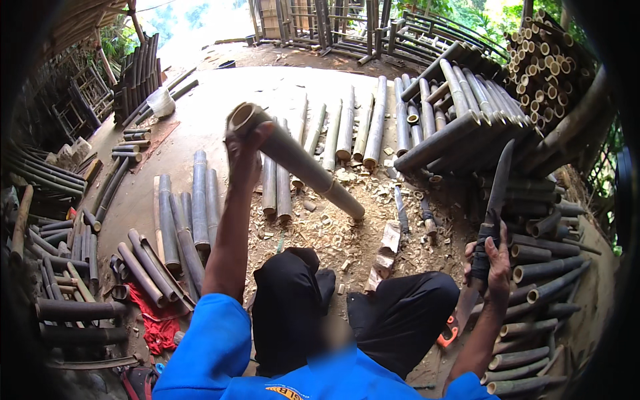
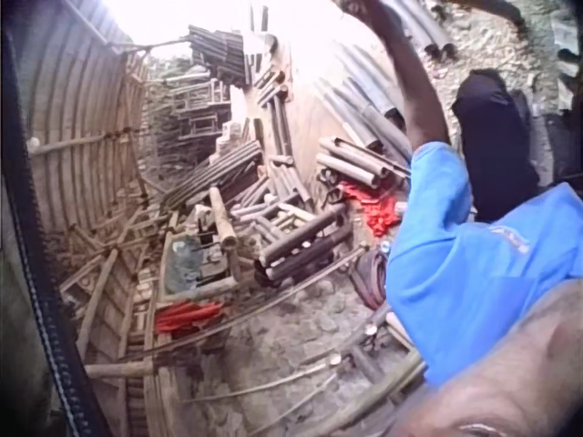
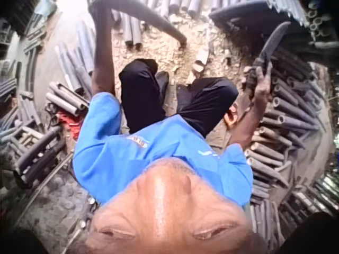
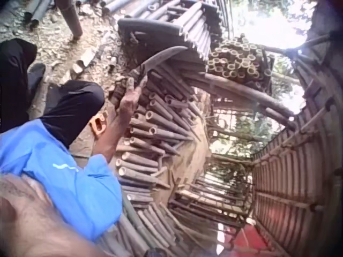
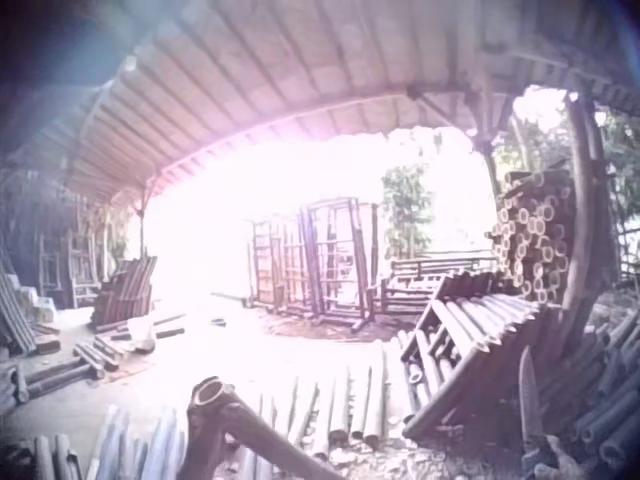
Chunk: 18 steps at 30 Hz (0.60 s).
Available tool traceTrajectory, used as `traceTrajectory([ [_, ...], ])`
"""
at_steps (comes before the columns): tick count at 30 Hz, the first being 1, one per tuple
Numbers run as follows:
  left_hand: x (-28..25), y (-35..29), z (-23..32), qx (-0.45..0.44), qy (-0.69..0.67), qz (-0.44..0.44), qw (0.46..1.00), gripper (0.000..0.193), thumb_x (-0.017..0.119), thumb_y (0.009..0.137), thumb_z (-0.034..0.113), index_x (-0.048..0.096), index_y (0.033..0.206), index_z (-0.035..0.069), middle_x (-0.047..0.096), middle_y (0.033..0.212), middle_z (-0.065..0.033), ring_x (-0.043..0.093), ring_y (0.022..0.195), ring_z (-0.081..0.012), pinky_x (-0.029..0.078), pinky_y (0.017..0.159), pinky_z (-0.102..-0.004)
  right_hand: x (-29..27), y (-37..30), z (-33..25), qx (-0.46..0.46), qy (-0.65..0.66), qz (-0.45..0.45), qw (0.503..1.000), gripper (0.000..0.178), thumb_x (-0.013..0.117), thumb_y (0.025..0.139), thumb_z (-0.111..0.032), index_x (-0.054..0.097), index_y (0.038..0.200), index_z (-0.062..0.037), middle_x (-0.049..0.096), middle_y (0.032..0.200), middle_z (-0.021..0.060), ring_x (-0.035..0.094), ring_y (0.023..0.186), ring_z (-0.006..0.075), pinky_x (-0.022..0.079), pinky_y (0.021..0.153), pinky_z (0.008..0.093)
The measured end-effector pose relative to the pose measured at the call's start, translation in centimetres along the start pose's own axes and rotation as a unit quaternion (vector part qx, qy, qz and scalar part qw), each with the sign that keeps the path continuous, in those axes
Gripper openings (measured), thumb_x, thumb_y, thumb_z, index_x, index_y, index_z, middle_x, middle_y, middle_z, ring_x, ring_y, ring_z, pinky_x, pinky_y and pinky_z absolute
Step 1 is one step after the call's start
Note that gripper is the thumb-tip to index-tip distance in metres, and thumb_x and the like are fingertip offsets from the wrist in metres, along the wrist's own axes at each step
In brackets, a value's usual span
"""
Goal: The person carves a section of bamboo using a knife, scraping and cutting away the outer surface while holding it by hand.
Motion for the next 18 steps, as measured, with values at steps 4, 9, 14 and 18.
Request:
traceTrajectory([
  [4,-1.4,-3.7,4.4,0.035,0.064,0.051,0.996,0.047,0.076,0.083,0.008,0.060,0.126,-0.002,0.066,0.113,-0.0130,0.066,0.110,-0.0255,0.054,0.101,-0.0409,6.9,-3.2,0.9,0.066,-0.030,-0.001,0.997,0.058,0.055,0.110,-0.035,0.025,0.158,-0.0193,0.059,0.083,0.0073,0.061,0.054,0.0156,0.052,0.042,0.0309],
  [9,-0.4,-11.0,9.1,0.055,0.088,0.076,0.992,0.067,0.079,0.072,0.018,0.053,0.131,-0.001,0.063,0.111,-0.0159,0.064,0.106,-0.0298,0.052,0.101,-0.0460,14.5,-4.7,6.5,0.138,-0.124,-0.147,0.971,0.039,0.057,0.110,-0.029,0.045,0.139,-0.0065,0.059,0.082,0.0029,0.059,0.060,0.0105,0.051,0.050,0.0288],
  [14,-1.6,-13.1,9.0,0.071,0.097,0.016,0.993,0.079,0.091,0.072,0.038,0.050,0.130,0.004,0.060,0.111,-0.0121,0.059,0.109,-0.0263,0.046,0.108,-0.0470,17.9,-2.9,13.5,0.041,-0.341,-0.167,0.924,0.037,0.059,0.108,-0.024,0.048,0.134,0.0002,0.070,0.087,0.0262,0.074,0.081,0.0410,0.053,0.068,0.0496],
  [18,-2.1,-12.6,8.8,0.064,0.097,0.017,0.993,0.079,0.091,0.072,0.038,0.050,0.130,0.004,0.060,0.111,-0.0120,0.060,0.109,-0.0265,0.045,0.107,-0.0471,20.5,-0.6,12.5,0.065,-0.366,-0.204,0.906,0.037,0.059,0.108,-0.023,0.048,0.136,-0.0009,0.071,0.090,0.0279,0.074,0.086,0.0462,0.054,0.070,0.0516],
])
Point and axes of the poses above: each hand's wrist, its own y-axis towards the middle knuckle, its own x-axis out of the palm, z = x × y, the point moved 4 cm from there along y, towards the middle knuckle
